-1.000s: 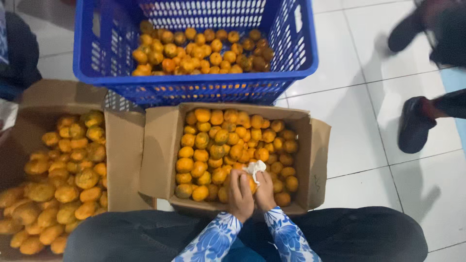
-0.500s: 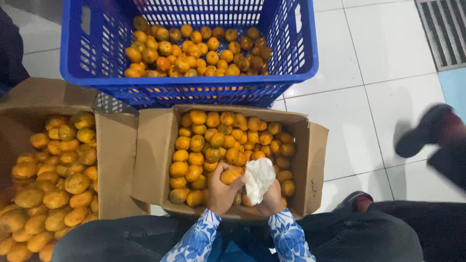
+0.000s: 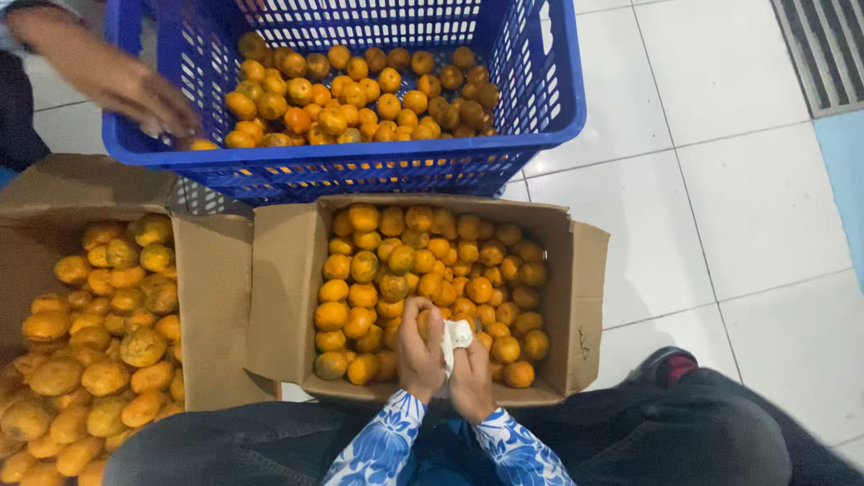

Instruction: The person sits on the floor and wipes small orange fruits with a white cloth, picking them from a cardboard box and placing them into a blue plastic basket. The process is repeated continuously throughout the clip.

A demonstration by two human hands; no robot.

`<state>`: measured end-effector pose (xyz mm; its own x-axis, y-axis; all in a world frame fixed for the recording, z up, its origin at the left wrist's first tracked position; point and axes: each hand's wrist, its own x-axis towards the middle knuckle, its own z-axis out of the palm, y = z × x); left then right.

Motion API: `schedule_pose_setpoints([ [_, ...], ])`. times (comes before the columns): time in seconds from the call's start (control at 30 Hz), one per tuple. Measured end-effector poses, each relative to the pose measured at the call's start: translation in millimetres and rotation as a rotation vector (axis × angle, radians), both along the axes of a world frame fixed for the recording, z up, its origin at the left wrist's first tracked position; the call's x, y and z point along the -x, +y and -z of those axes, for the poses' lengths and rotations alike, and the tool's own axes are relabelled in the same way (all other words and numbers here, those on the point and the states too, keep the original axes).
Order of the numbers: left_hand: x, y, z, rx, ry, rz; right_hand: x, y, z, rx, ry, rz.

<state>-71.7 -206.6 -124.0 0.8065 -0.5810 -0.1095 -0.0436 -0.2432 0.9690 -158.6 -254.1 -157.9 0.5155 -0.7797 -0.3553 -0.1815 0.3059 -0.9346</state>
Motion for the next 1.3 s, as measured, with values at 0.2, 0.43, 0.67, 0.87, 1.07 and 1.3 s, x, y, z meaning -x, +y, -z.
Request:
schedule_pose_setpoints([
  [0.2,13.5,1.5,24.9,-0.092,-0.091,0.034,7.6,-13.6,8.9,0.145,0.103,0.023],
  [0.43,29.3,5.0,52.4,0.043,0.093,0.106,1.2,-23.4,-13.5,0.333,0.264,-0.113],
  [0.67,33.9,-0.7,62.3,0.05,0.188,-0.02,-13.4,-13.0,-50.6,0.561,0.036,-0.066],
  [0.87,35.8,-8.4,67.7,-0.096,0.211,-0.129,1.5,-0.2,-15.9,0.294,0.078,0.013],
  [1.07,30.5,-17.0,64.8,0.274,0.251,-0.24,9.8,1.1,31.5,-0.254,0.006,0.297],
  [1.3,-30.3,-40.3,5.9,0.342,0.523,-0.311,51.9,-22.9,-19.7,-0.91,-0.58,0.101],
])
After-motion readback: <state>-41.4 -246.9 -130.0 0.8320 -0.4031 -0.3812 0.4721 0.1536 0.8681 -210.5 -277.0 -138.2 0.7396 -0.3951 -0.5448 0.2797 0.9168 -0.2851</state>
